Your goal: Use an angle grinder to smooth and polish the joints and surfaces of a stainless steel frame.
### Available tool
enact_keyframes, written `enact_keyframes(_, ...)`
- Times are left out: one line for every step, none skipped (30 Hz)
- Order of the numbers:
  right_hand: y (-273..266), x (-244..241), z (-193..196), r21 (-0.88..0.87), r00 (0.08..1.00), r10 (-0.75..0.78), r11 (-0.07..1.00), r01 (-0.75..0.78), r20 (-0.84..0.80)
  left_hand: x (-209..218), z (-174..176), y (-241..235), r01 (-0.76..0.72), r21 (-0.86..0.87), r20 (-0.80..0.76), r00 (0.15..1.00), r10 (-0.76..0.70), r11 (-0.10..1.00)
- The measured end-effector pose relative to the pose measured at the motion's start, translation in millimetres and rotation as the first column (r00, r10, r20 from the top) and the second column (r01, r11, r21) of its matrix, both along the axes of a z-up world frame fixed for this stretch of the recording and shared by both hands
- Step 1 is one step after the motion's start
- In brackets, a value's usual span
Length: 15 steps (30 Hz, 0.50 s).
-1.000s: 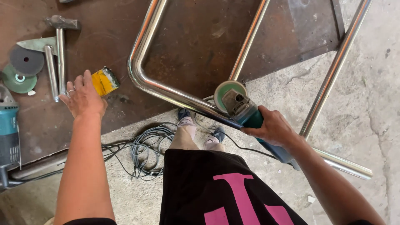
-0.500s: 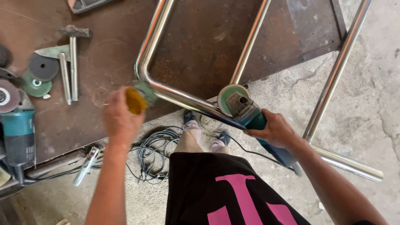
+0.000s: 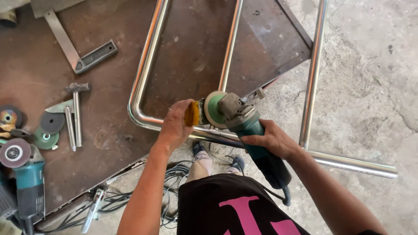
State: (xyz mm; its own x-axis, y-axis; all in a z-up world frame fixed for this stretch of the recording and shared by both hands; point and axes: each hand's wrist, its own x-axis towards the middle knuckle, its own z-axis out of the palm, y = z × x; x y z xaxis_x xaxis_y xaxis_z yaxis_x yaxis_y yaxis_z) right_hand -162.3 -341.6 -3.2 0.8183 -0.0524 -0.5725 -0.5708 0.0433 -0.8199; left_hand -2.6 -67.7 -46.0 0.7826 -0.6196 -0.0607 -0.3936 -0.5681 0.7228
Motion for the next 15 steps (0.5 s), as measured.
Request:
enact_keyframes(-4.0, -3.6, -0.3, 0.002, 1.0, -0.005, 1.0, 0.005, 0.005, -0.9, 1.8, -4.2, 0.005, 0.002, 0.005, 1.0, -0.005, 1.0)
enact_keyframes(-7.4, -6.6, -1.2, 0.008, 1.0, -0.01, 1.0, 0.01, 0.015, -1.2, 3.1, -7.7, 0.013, 0.004, -0.011, 1.0, -0.013, 1.0)
enact_keyframes(-10.8, -9.5, -2.0, 0.013, 1.0, -0.013, 1.0, 0.012, 0.022, -2.3, 4.0, -10.9, 0.018, 0.005, -0.028, 0.999, -0.018, 1.0)
enact_keyframes(-11.9, -11.0, -1.8, 0.015, 1.0, -0.015, 1.0, 0.015, 0.025, -2.4, 7.0, -13.0, 0.02, 0.007, -0.026, 0.999, -0.02, 1.0)
enact_keyframes(-12.7, -13.1, -1.7, 0.016, 1.0, -0.021, 1.0, 0.021, 0.021, -3.5, 9.4, -14.6, 0.027, 0.02, -0.014, 1.0, -0.027, 0.999)
enact_keyframes(-13.0, -14.8, -2.1, 0.018, 0.999, -0.028, 0.999, 0.027, 0.018, -4.2, 11.4, -15.7, 0.035, 0.033, -0.003, 0.999, -0.035, 0.999)
enact_keyframes(-13.2, -16.2, -0.9, 0.019, 1.0, -0.027, 0.999, 0.026, 0.015, -4.6, 11.9, -16.6, 0.034, 0.034, -0.007, 0.999, -0.034, 0.999)
enact_keyframes(-12.7, -17.1, -0.3, 0.0, 1.0, -0.018, 1.0, 0.018, 0.004, -4.4, 11.9, -16.8, 0.032, 0.046, 0.003, 0.999, -0.032, 0.998)
enact_keyframes(-11.6, -18.6, 0.2, -0.017, 1.0, -0.005, 1.0, 0.005, -0.011, -6.0, 11.3, -15.6, 0.026, 0.06, 0.009, 1.0, -0.027, 0.998)
enact_keyframes(-12.5, -17.5, 3.0, -0.015, 1.0, 0.0, 1.0, 0.0, -0.019, -6.3, 12.4, -12.3, 0.021, 0.062, 0.001, 1.0, -0.021, 0.998)
enact_keyframes(-12.8, -16.6, 5.4, -0.072, 0.998, 0.028, 0.997, -0.031, -0.05, -8.5, 13.1, -7.3, -0.022, 0.116, 0.056, 0.998, 0.015, 0.993)
enact_keyframes(-12.7, -15.4, 8.1, -0.129, 0.995, 0.055, 0.99, -0.065, -0.083, -10.5, 14.1, -1.9, -0.066, 0.168, 0.112, 0.993, 0.048, 0.984)
enact_keyframes(-10.6, -13.7, 6.7, -0.125, 0.994, 0.063, 0.989, -0.074, -0.087, -14.7, 15.2, 8.6, -0.074, 0.172, 0.108, 0.993, 0.056, 0.982)
enact_keyframes(-8.6, -12.0, 5.7, -0.26, 0.989, 0.107, 0.957, -0.13, -0.1, -19.0, 16.8, 18.9, -0.126, 0.191, 0.065, 0.991, 0.115, 0.973)
enact_keyframes(-7.7, -10.2, 5.0, -0.391, 0.983, 0.144, 0.903, -0.178, -0.114, -21.7, 18.3, 27.2, -0.172, 0.21, 0.026, 0.985, 0.171, 0.962)
